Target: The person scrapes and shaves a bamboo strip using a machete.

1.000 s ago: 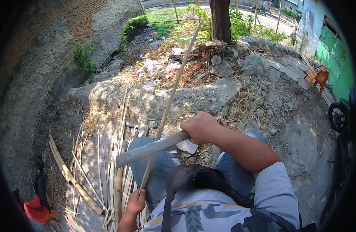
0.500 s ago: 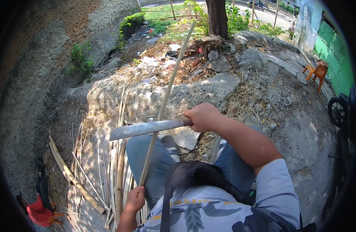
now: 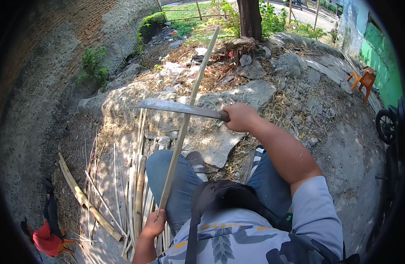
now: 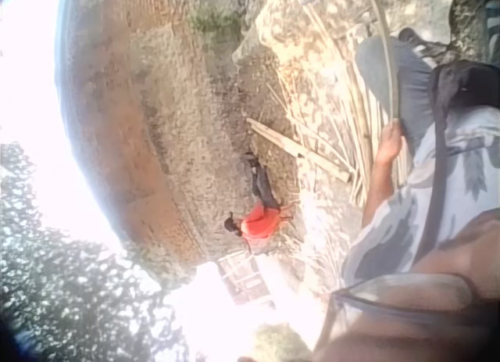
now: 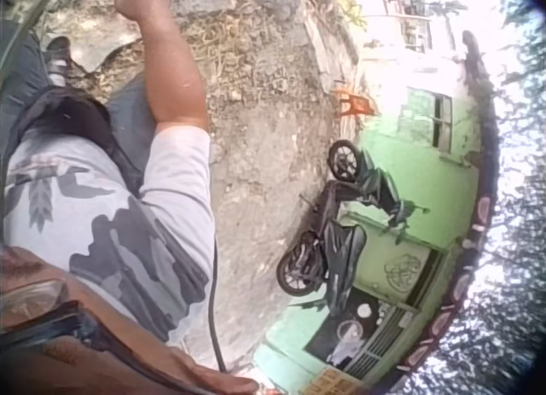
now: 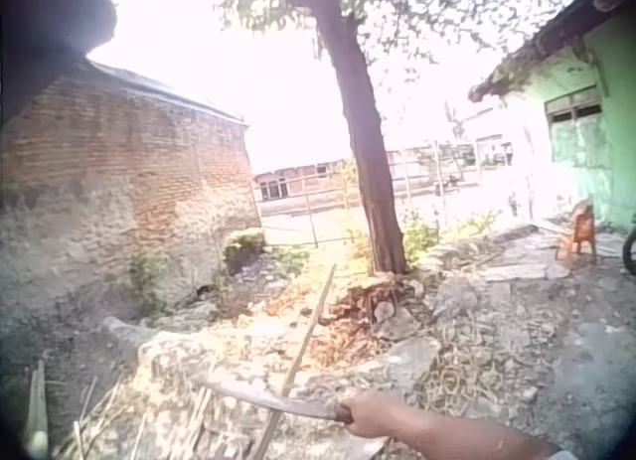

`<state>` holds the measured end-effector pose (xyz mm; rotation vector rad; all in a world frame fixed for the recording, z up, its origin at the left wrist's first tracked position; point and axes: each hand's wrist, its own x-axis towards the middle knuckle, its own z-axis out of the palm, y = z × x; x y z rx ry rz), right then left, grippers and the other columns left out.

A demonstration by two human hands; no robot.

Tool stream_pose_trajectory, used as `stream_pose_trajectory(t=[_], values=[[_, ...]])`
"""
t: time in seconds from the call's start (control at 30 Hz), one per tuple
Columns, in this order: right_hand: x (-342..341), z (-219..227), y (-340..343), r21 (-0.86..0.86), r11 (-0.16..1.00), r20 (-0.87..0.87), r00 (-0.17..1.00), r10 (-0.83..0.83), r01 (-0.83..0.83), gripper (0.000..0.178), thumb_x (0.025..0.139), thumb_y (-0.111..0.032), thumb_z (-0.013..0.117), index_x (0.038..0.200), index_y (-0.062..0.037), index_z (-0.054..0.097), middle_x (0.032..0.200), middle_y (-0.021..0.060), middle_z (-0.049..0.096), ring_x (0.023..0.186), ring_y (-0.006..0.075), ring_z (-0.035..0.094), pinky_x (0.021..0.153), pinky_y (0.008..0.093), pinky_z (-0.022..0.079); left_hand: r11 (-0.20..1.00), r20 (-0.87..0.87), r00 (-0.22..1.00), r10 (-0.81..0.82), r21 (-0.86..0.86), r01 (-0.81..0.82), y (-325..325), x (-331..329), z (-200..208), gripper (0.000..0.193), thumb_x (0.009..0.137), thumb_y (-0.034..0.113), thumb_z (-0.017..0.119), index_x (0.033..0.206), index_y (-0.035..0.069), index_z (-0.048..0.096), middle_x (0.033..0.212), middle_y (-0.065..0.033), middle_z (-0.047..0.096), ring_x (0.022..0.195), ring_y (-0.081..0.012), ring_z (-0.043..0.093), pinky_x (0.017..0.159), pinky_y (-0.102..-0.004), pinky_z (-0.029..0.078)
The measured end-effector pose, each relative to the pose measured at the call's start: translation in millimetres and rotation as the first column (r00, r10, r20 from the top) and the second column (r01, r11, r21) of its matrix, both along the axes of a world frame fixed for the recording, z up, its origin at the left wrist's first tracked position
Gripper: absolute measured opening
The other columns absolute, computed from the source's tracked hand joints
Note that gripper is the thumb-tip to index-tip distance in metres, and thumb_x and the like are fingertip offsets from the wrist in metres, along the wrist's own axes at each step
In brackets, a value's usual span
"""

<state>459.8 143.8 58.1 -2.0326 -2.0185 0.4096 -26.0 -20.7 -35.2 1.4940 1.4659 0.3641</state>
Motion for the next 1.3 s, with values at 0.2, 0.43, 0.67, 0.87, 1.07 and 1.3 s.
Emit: stream_pose_trajectory(t=[0.2, 0.43, 0.67, 0.87, 1.07, 1.3], values=[[-51.7, 9.4, -25.3, -0.041, 0.934, 0.184, 0.916, 0.356, -0.355, 0.022, 0.078, -0.022, 0.070, 0.099, -0.0147, 0.072, 0.093, 0.0119, 0.074, 0.092, 0.0320, 0.073, 0.079, 0.0475, 0.057, 0.997, -0.009, 0.999, -0.046, -0.067, 0.045, 5.6, -4.9, 2.8, 0.057, 0.108, 0.051, 0.046, 0.078, 0.005, 0.059, 0.065, 0.0008, 0.053, 0.061, -0.0109, 0.048, 0.056, -0.0314, 0.040], [-1.2, 0.2, 15.3, -0.034, 0.997, 0.069, 0.996, -0.062, 0.064, 0.023, 0.077, -0.022, 0.070, 0.097, -0.0118, 0.070, 0.092, 0.0150, 0.073, 0.090, 0.0371, 0.071, 0.081, 0.0487, 0.057, 1.000, -0.081, 0.997, 0.005, 0.019, -0.003, -2.9, -1.3, 6.3, 0.062, 0.106, 0.054, 0.048, 0.079, 0.001, 0.061, 0.066, -0.0026, 0.056, 0.063, -0.0138, 0.051, 0.059, -0.0345, 0.043], [11.0, -3.5, 3.4, -0.006, 0.991, 0.002, 0.991, -0.136, 0.136, 0.025, 0.082, -0.020, 0.066, 0.106, -0.0131, 0.072, 0.100, 0.0124, 0.074, 0.098, 0.0335, 0.071, 0.085, 0.0471, 0.057, 0.995, -0.057, 0.995, -0.078, -0.062, 0.074, 9.4, -3.4, 15.9, 0.059, 0.107, 0.056, 0.045, 0.073, 0.009, 0.056, 0.063, 0.0033, 0.050, 0.057, -0.0087, 0.044, 0.051, -0.0297, 0.036], [-45.6, 1.2, -21.4, -0.162, 0.945, 0.162, 0.937, 0.309, -0.283, 0.021, 0.079, -0.020, 0.069, 0.099, -0.0146, 0.072, 0.094, 0.0109, 0.074, 0.091, 0.0322, 0.073, 0.080, 0.0475, 0.057, 0.979, -0.111, 0.992, -0.064, -0.202, 0.041, 16.7, 1.5, 35.3, 0.058, 0.107, 0.053, 0.046, 0.072, 0.009, 0.056, 0.061, 0.0029, 0.051, 0.055, -0.0089, 0.045, 0.051, -0.0291, 0.038], [-23.0, 5.7, -3.1, 0.002, 0.970, 0.148, 0.959, 0.242, -0.245, 0.022, 0.076, -0.019, 0.070, 0.097, -0.0124, 0.071, 0.088, 0.0135, 0.072, 0.089, 0.0337, 0.072, 0.077, 0.0479, 0.056, 0.996, -0.160, 0.986, -0.042, 0.069, 0.054, -0.6, -4.5, 11.7, 0.055, 0.106, 0.052, 0.051, 0.079, 0.004, 0.059, 0.065, 0.0023, 0.052, 0.062, -0.0090, 0.047, 0.056, -0.0314, 0.040], [44.7, -17.0, 22.9, -0.090, 0.968, -0.143, 0.958, -0.247, 0.236, 0.026, 0.080, -0.020, 0.068, 0.103, -0.0082, 0.071, 0.099, 0.0153, 0.073, 0.097, 0.0350, 0.071, 0.084, 0.0489, 0.056, 0.995, -0.220, 0.974, -0.056, 0.070, 0.073, 12.3, -2.4, 25.3, 0.056, 0.105, 0.049, 0.054, 0.086, -0.003, 0.062, 0.064, -0.0093, 0.057, 0.063, -0.0163, 0.051, 0.060, -0.0385, 0.045]])
